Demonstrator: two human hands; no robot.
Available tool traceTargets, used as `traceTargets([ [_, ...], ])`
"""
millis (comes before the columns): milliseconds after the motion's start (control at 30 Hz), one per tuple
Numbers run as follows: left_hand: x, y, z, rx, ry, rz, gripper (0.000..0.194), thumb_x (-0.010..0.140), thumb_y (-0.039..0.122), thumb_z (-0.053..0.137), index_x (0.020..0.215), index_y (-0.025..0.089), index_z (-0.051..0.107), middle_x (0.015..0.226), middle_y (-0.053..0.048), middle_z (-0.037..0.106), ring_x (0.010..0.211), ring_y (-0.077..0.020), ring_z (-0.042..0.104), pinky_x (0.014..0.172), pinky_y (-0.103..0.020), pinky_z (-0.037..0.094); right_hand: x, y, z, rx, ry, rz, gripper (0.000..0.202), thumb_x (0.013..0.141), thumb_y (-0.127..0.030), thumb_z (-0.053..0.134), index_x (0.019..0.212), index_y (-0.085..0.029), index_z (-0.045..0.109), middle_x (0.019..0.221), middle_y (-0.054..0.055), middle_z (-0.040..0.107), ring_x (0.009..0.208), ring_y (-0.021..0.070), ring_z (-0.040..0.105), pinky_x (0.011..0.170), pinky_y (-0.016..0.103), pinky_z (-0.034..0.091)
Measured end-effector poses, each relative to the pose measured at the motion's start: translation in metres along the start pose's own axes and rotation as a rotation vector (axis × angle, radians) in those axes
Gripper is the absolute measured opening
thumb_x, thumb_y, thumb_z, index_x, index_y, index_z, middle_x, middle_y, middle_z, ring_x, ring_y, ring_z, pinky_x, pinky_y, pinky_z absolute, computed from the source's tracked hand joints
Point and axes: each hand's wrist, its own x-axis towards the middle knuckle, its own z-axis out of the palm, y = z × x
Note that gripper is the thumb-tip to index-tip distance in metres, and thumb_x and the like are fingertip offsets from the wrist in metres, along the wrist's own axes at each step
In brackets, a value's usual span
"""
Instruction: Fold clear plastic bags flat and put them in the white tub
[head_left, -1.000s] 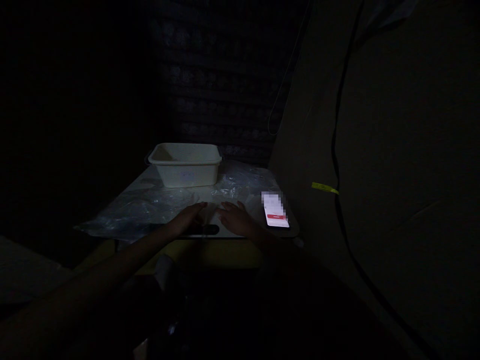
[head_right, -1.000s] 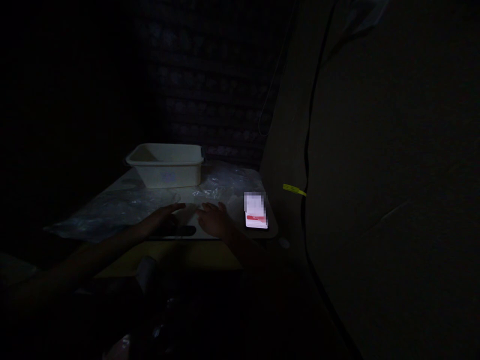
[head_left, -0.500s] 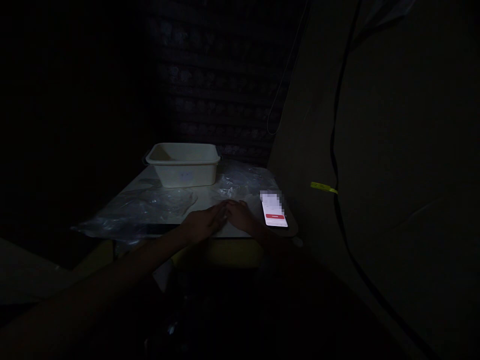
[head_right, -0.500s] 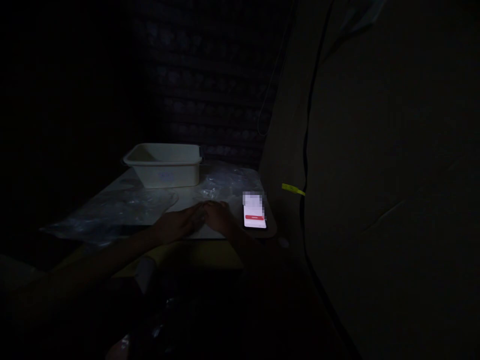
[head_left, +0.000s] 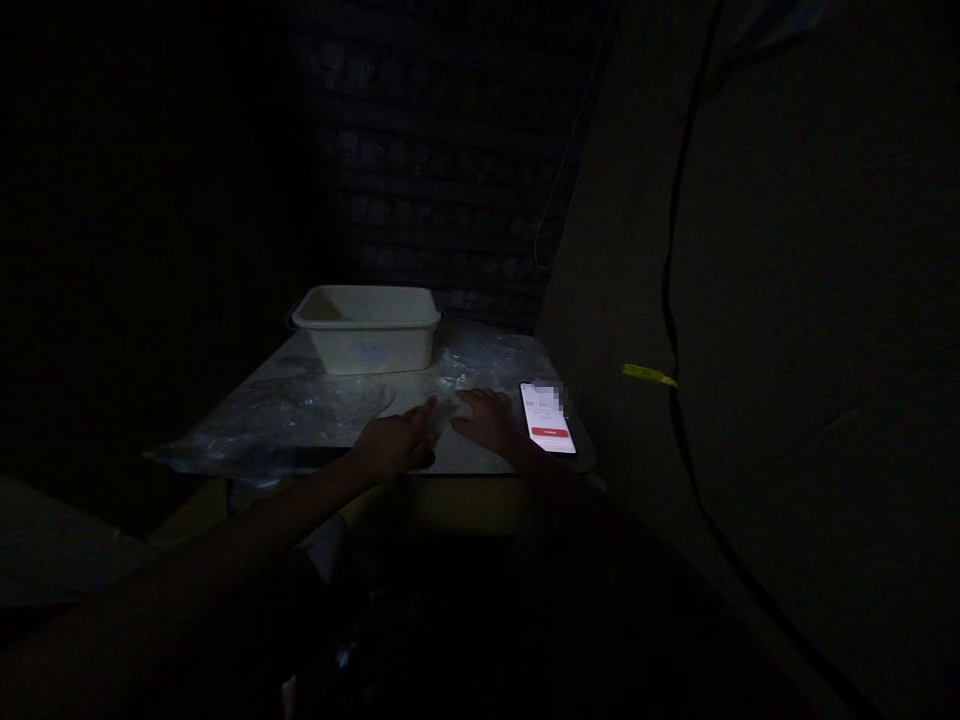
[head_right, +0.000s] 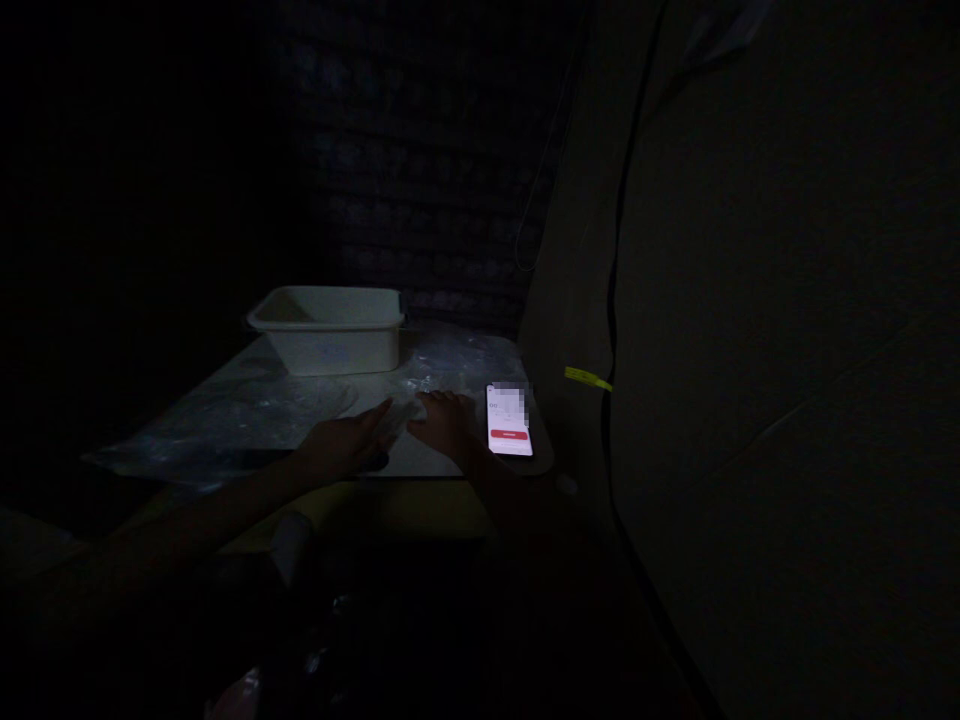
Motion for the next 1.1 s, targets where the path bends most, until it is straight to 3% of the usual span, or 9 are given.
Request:
traceTargets([
  [200,0.007,-0.006,0.014,0.090,0.071,-0.011,0.063,0.077,0.036,0.028,0.125,0.005,0.002,0.091,-0.015,0.054,0.080,-0.0219,0.050,0.065,-0.029,0.036,0.006,-0.011,0.007,0.002,-0.005,-0.008,0.038,0.066,-0.039,0.045,0.101,-0.025,0.048,0.096,0.001,0.056,0.091,0.0178,0.046,0.079,0.034,0.029],
  [367,0.011,-0.007,0.026,0.070,0.133,0.041,0.060,0.077,0.037,0.028,0.124,0.004,0.010,0.099,-0.017,0.051,0.091,-0.0246,0.044,0.069,-0.032,0.034,0.019,-0.014,0.013,0.062,0.002,0.079,0.024,0.070,-0.033,0.038,0.088,-0.027,0.054,0.085,-0.002,0.060,0.086,0.0156,0.050,0.078,0.034,0.030],
  [533,0.011,-0.012,0.032,0.055,0.137,-0.013,0.059,0.077,0.036,0.027,0.124,0.005,0.007,0.115,-0.017,0.040,0.100,-0.0256,0.037,0.075,-0.035,0.031,0.023,-0.008,0.012,0.188,-0.073,0.041,0.035,0.066,-0.032,0.045,0.100,-0.028,0.048,0.093,-0.005,0.058,0.090,0.0133,0.049,0.080,0.029,0.031],
  [733,0.010,-0.013,0.032,0.057,0.111,-0.062,0.060,0.077,0.035,0.026,0.123,0.003,0.007,0.116,-0.017,0.040,0.102,-0.0256,0.035,0.076,-0.036,0.028,0.017,-0.009,0.012,0.081,-0.101,-0.098,0.055,0.056,-0.043,0.054,0.108,-0.029,0.042,0.100,-0.001,0.054,0.096,0.0204,0.044,0.081,0.037,0.030],
  [1100,0.011,-0.011,0.033,0.050,0.115,-0.107,0.061,0.076,0.039,0.025,0.122,0.000,0.012,0.117,-0.019,0.038,0.104,-0.0268,0.034,0.077,-0.040,0.027,0.018,-0.022,0.007,0.090,-0.103,-0.120,0.050,0.062,-0.041,0.049,0.109,-0.027,0.041,0.106,-0.001,0.051,0.098,0.0182,0.040,0.081,0.034,0.026],
])
